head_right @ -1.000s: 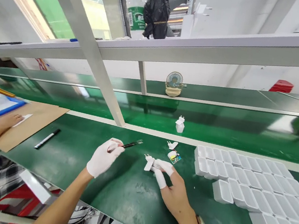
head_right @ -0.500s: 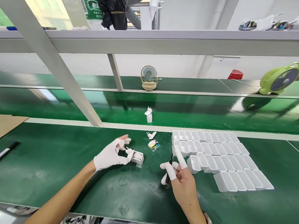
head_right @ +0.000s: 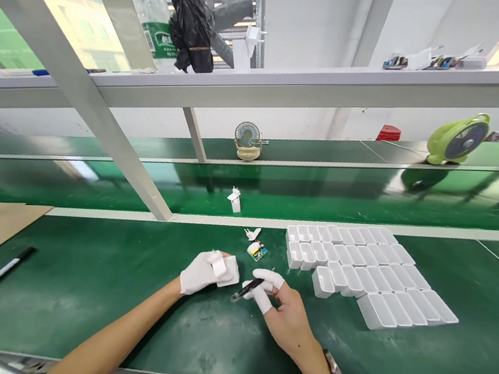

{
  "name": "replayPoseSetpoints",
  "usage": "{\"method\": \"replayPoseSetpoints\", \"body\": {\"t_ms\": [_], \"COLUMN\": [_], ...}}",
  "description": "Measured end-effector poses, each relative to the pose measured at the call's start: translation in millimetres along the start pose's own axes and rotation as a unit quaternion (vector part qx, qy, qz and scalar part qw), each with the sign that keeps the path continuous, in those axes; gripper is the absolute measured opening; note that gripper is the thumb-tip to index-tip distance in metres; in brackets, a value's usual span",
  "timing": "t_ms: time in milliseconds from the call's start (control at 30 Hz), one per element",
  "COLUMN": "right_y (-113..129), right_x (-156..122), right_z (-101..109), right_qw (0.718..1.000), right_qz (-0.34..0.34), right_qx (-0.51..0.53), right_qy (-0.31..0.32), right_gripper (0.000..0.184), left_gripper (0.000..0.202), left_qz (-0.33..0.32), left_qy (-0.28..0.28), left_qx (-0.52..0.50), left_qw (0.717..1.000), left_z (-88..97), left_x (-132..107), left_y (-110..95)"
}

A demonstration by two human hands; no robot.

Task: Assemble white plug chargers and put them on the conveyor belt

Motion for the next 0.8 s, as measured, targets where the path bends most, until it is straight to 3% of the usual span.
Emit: {"method": "replayPoseSetpoints", "body": {"t_ms": [133, 233, 300, 400, 500, 667, 733, 800], "right_y": [8, 22, 28, 31, 30, 21, 22, 25], "right_x": [6, 17, 26, 39, 47, 57, 61, 63], "right_z": [10, 13, 6, -14, -35, -66, -73, -78], "right_qw": [1.000, 0.996, 0.995, 0.997, 0.996, 0.994, 0.994, 0.993], "right_qz": [0.003, 0.075, 0.091, 0.057, 0.051, 0.083, 0.102, 0.113], "right_qx": [0.003, -0.017, 0.008, 0.054, 0.062, 0.041, 0.040, 0.044], "right_qy": [-0.020, -0.054, -0.041, 0.010, 0.036, 0.052, 0.027, 0.011], "right_gripper": [0.025, 0.017, 0.017, 0.022, 0.027, 0.022, 0.020, 0.020], "left_gripper": [0.066, 0.054, 0.043, 0.056, 0.069, 0.072, 0.068, 0.059], "left_qz": [-0.013, 0.010, 0.034, 0.057, 0.069, 0.069, 0.061, 0.041], "left_qy": [-0.022, -0.046, -0.048, -0.024, -0.031, -0.079, -0.107, -0.120], "left_qx": [-0.206, -0.371, -0.455, -0.535, -0.570, -0.565, -0.530, -0.461], "left_qw": [0.978, 0.927, 0.888, 0.843, 0.818, 0.818, 0.839, 0.878], "left_z": [6.6, 9.3, 9.3, 8.4, 9.8, 16.7, 20.7, 22.0], "left_x": [-10, -13, -13, -13, -14, -16, -17, -20], "left_y": [-13, -12, -6, 0, 5, 8, 6, 2]}}
Point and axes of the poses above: each hand's wrist, its own x-axis towards the middle knuckle, its own z-axis out of the back of the hand, y = z × x, the point moved 5 cm from there along x, towards the middle knuckle, and after that the axes turned 14 degrees about -x, right-handed, at the moved point
